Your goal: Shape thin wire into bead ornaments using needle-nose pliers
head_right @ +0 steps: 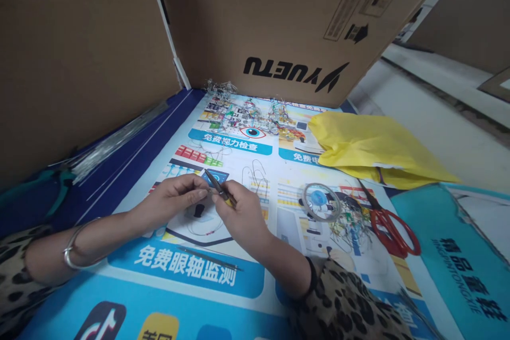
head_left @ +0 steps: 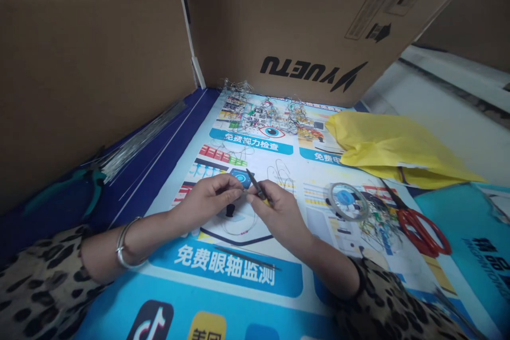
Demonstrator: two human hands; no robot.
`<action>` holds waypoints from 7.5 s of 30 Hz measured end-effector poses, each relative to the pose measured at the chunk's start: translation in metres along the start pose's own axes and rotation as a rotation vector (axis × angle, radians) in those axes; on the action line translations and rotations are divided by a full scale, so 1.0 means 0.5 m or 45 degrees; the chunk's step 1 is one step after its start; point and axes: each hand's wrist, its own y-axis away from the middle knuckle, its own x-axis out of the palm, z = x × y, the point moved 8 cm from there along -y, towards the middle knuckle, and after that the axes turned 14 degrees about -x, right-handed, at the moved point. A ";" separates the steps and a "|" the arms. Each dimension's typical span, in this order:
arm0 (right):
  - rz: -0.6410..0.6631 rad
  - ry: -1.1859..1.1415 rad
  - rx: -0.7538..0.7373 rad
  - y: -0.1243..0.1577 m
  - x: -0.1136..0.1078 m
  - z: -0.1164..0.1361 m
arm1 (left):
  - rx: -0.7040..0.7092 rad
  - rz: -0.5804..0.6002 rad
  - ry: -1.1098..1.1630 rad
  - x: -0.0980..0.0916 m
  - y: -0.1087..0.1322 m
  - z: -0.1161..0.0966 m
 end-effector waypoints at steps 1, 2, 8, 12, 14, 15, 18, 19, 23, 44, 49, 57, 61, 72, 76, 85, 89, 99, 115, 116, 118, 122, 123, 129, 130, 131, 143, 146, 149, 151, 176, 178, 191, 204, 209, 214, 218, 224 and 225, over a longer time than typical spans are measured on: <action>0.001 0.007 -0.003 0.000 -0.001 0.000 | 0.005 -0.011 -0.014 -0.001 0.000 0.000; 0.003 0.017 -0.006 -0.001 -0.001 0.000 | 0.010 -0.021 -0.026 -0.002 0.000 0.000; 0.073 0.102 -0.033 -0.002 0.002 0.001 | 0.055 -0.083 -0.054 -0.007 0.000 -0.003; 0.055 0.075 -0.017 0.000 0.002 -0.002 | 0.050 -0.080 -0.041 -0.004 0.000 -0.001; 0.033 0.055 -0.002 0.002 0.002 -0.004 | 0.047 -0.087 -0.031 -0.003 0.000 0.001; 0.019 0.048 0.004 0.003 0.002 -0.005 | 0.047 -0.092 -0.028 -0.002 0.000 0.003; -0.010 0.023 0.023 0.007 0.002 -0.008 | 0.044 -0.103 -0.023 -0.001 0.001 0.007; -0.017 0.014 0.033 0.008 0.002 -0.010 | 0.045 -0.107 -0.021 0.000 0.001 0.008; -0.047 0.002 0.063 0.010 0.002 -0.013 | 0.060 -0.119 -0.033 0.001 0.004 0.004; -0.109 -0.140 0.058 0.014 0.009 -0.009 | 0.066 -0.114 -0.024 0.000 0.006 0.004; -0.104 -0.091 0.060 0.015 0.013 -0.010 | 0.063 -0.121 -0.063 0.000 0.008 0.002; -0.124 -0.104 0.074 0.013 0.008 -0.009 | 0.058 -0.048 0.015 0.004 0.006 -0.004; -0.149 -0.219 0.112 0.014 0.004 -0.013 | 0.096 0.035 -0.069 -0.001 0.007 -0.014; -0.156 0.085 0.073 0.013 -0.016 -0.002 | 0.208 0.051 -0.433 -0.006 0.006 -0.025; -0.132 0.120 0.079 0.012 -0.017 -0.004 | 0.092 0.145 -0.378 0.003 0.011 -0.023; -0.129 0.088 0.109 0.009 -0.019 -0.012 | 0.121 0.177 -0.465 0.006 0.013 -0.023; -0.130 0.063 0.113 0.008 -0.019 -0.013 | -0.008 0.263 -0.460 0.015 0.012 -0.007; -0.100 0.058 0.138 0.008 -0.017 -0.011 | -0.013 0.454 -0.480 0.041 0.014 -0.013; 0.069 0.201 0.089 0.003 -0.023 -0.004 | 0.151 0.296 -0.529 0.019 0.006 -0.023; 0.073 0.212 0.086 0.003 -0.025 -0.004 | 0.133 0.292 -0.513 0.017 0.006 -0.022; 0.075 0.221 0.085 0.003 -0.028 -0.006 | 0.067 0.303 -0.442 0.016 0.004 -0.015; 0.089 0.215 0.067 0.006 -0.027 -0.007 | -0.059 0.338 -0.230 0.014 0.001 -0.003; 0.089 0.214 0.067 0.006 -0.026 -0.008 | -0.083 0.339 -0.197 0.013 0.001 -0.001; 0.085 0.217 0.072 0.009 -0.022 -0.010 | -0.142 0.320 -0.109 0.009 -0.002 -0.001; 0.090 0.222 0.070 0.009 -0.021 -0.009 | -0.141 0.331 -0.090 0.009 -0.002 0.000; 0.094 0.228 0.066 0.009 -0.020 -0.009 | -0.141 0.338 -0.071 0.010 -0.002 0.000; 0.097 0.258 0.068 0.010 -0.017 -0.009 | -0.148 0.324 -0.024 0.009 -0.003 0.005; 0.078 0.251 0.077 0.009 -0.019 -0.010 | -0.127 0.329 -0.060 0.008 -0.002 0.002; 0.069 0.263 0.055 0.007 -0.020 -0.008 | -0.111 0.320 -0.128 0.009 0.000 0.001; 0.069 0.270 0.035 0.007 -0.019 -0.007 | -0.105 0.301 -0.173 0.012 -0.001 0.002; 0.498 1.476 0.156 -0.006 -0.189 -0.028 | 0.071 -0.252 -0.810 -0.021 -0.004 0.005; 0.571 1.486 0.217 -0.002 -0.199 -0.028 | 0.059 -0.274 -0.820 -0.025 -0.005 0.004; 0.730 1.601 0.316 0.012 -0.216 -0.038 | 0.180 -0.355 -0.834 -0.030 -0.006 0.000; 0.705 1.640 0.368 0.010 -0.203 -0.051 | 0.145 -0.389 -0.813 -0.038 -0.002 -0.004; 0.689 1.689 0.303 0.008 -0.194 -0.055 | 0.113 -0.401 -0.825 -0.041 -0.003 -0.005; 0.663 1.772 0.211 0.012 -0.182 -0.045 | 0.150 -0.421 -0.770 -0.044 0.000 -0.008; 0.602 1.820 0.140 0.016 -0.169 -0.026 | 0.171 -0.427 -0.758 -0.045 0.000 -0.009; 0.580 1.827 0.135 0.021 -0.167 -0.025 | 0.167 -0.432 -0.757 -0.046 0.004 -0.014; 0.587 1.820 0.124 0.020 -0.168 -0.026 | 0.162 -0.425 -0.757 -0.046 0.005 -0.014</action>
